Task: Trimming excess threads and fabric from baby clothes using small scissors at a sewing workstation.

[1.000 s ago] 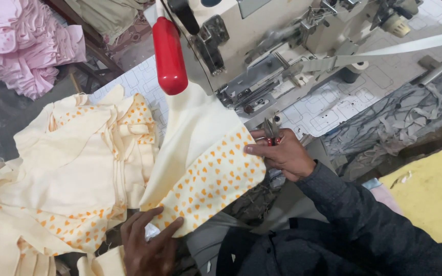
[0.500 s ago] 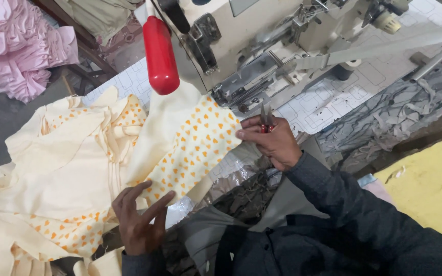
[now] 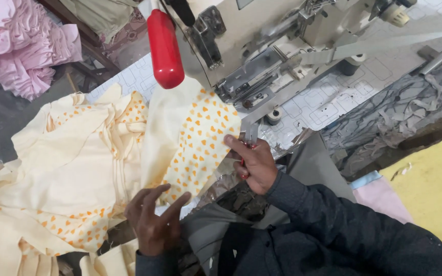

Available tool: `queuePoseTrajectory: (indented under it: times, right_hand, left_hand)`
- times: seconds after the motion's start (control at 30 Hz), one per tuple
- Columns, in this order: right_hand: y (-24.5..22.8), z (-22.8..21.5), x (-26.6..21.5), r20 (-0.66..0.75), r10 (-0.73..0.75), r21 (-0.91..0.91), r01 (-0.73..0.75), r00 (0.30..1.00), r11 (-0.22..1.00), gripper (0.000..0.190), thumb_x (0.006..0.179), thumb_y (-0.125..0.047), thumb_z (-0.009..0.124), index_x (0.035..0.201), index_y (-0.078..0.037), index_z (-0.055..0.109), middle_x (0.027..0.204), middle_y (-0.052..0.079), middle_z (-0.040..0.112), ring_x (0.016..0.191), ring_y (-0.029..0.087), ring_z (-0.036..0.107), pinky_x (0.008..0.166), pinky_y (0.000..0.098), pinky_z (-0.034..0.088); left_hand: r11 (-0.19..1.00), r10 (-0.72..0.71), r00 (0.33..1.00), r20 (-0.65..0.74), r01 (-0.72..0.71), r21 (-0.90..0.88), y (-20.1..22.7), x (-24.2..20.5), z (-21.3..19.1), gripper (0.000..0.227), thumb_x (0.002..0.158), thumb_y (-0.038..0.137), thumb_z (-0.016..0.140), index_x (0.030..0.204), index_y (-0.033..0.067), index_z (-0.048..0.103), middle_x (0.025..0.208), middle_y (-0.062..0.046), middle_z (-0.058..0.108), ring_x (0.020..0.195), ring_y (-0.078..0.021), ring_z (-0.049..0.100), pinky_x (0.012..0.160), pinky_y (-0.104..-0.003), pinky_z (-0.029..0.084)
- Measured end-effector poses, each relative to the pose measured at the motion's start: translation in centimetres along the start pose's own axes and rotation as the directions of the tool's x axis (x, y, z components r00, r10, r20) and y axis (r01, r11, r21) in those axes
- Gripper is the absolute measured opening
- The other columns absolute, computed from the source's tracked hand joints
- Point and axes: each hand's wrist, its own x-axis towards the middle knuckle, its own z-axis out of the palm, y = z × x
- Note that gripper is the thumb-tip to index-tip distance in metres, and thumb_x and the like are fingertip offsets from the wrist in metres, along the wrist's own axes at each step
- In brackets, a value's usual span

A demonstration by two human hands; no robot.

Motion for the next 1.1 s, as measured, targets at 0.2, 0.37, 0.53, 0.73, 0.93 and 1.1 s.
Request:
queuePoseTrajectory:
  times: [0.2,0.37,0.53,0.73,0.93,1.1]
  right_hand:
    - [-2.1,-0.6,1.1,-0.025,-0.154,-0.192,0.147,0.988,0.970,0.035,0.089,-0.031,0.077,0.118,-0.017,0.064,0.101,0.000,0.056,0.089,0.026,0.049,0.081,0.0507,0.051]
    - [-3.6,-0.4,1.7,0.034,-0.426,-0.222,0.422,0.904,0.879,0.015,0.091,-0.016,0.077,0.100,-0.018,0.065,0.090,-0.001,0.066,0.095,0.023,0.070,0.120,0.0561,0.055]
    - [-4.8,-0.8,1.7,-0.045,-0.419,-0.295,0.388,0.907,0.873,0.034,0.086,-0.010,0.080,0.084,-0.021,0.047,0.077,-0.004,0.043,0.076,0.015,0.052,0.114,0.0506,0.061]
    - [-6.0,-0.5,1.1,-0.016,-0.382,-0.322,0.357,0.924,0.877,0.041,0.084,-0.003,0.080,0.078,-0.020,0.044,0.068,-0.006,0.046,0.097,0.021,0.075,0.108,0.0503,0.064]
    - [-5.6,-0.9,1.8,-0.119,-0.380,-0.314,0.329,0.917,0.891,0.045,0.077,-0.004,0.092,0.084,-0.008,0.048,0.074,0.011,0.073,0.085,0.021,0.079,0.068,0.0281,0.064]
    - [-6.2,-0.5,2.4,-0.017,-0.572,-0.593,0.452,0.820,0.666,0.045,0.081,-0.019,0.093,0.085,-0.009,0.049,0.067,0.007,0.064,0.076,0.018,0.075,0.060,0.0263,0.057]
  left_hand:
    - [1.000,-0.013,0.998,0.063,0.013,-0.004,6.0,-0.9,3.6,0.030,0.087,0.018,0.071,0.109,0.0396,0.074,0.107,0.014,0.067,0.101,-0.0226,0.057,0.093,-0.045,0.028]
    - [0.986,0.070,0.997,-0.012,-0.071,-0.149,10.9,2.2,6.4,0.025,0.088,0.018,0.071,0.112,0.0256,0.077,0.097,0.012,0.068,0.085,-0.0216,0.058,0.081,-0.042,0.030]
    - [0.989,0.029,0.998,-0.059,-0.037,-0.143,12.4,5.2,7.5,0.019,0.090,0.012,0.065,0.106,0.0191,0.074,0.091,0.003,0.061,0.082,-0.0236,0.056,0.080,-0.042,0.029]
    - [0.998,-0.002,0.989,-0.149,-0.008,-0.069,11.3,6.9,8.8,0.016,0.089,0.015,0.071,0.103,0.0183,0.078,0.091,0.004,0.064,0.082,-0.0211,0.055,0.083,-0.040,0.027]
    - [0.999,0.014,0.968,-0.250,-0.004,0.039,9.6,8.2,11.5,0.022,0.087,0.016,0.063,0.101,0.0234,0.078,0.086,0.003,0.058,0.081,-0.0205,0.053,0.082,-0.041,0.032]
    - [0.996,-0.012,0.935,-0.353,0.042,0.076,10.3,9.2,11.0,0.018,0.093,0.026,0.067,0.105,0.0195,0.078,0.090,0.000,0.061,0.083,-0.0232,0.057,0.084,-0.040,0.036]
